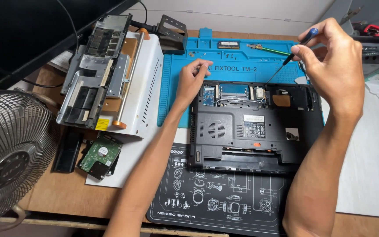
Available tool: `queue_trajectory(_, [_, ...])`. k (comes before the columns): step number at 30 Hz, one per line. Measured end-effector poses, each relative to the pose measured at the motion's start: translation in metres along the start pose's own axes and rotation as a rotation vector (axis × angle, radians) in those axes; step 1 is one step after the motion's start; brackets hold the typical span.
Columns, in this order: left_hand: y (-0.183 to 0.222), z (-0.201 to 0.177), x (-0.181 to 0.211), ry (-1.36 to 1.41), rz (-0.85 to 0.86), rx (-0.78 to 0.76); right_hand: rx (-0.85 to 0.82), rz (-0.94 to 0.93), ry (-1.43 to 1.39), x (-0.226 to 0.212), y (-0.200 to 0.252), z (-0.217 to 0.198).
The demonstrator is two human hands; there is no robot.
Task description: Disassembling a laptop to remove internal components using a screwdriver and manual manipulation.
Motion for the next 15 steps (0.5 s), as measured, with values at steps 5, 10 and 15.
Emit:
queue_trajectory(5, [-0.002, 0.000, -0.002, -0.002, -0.001, 0.006, -0.028, 0.021, 0.046, -0.005, 0.001, -0.001])
queue_trajectory(10, [-0.002, -0.001, 0.001, 0.017, -0.028, 0.011, 0.090, -0.095, -0.007, -0.022, 0.000, 0.006])
queue_trajectory(15, [-0.005, -0.009, 0.005, 0.090, -0.034, 0.099, 0.113, -0.241, -0.372, -0.075, -0.006, 0.034])
Point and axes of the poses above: each hand's wrist, its own y-axis away from the middle knuckle, its own z-axis out of the palm, x = y × z, the point moved 1 cm from there along -y, towards the middle knuckle, and after that the axes turned 4 degrees about y, right-handed, at the moved point
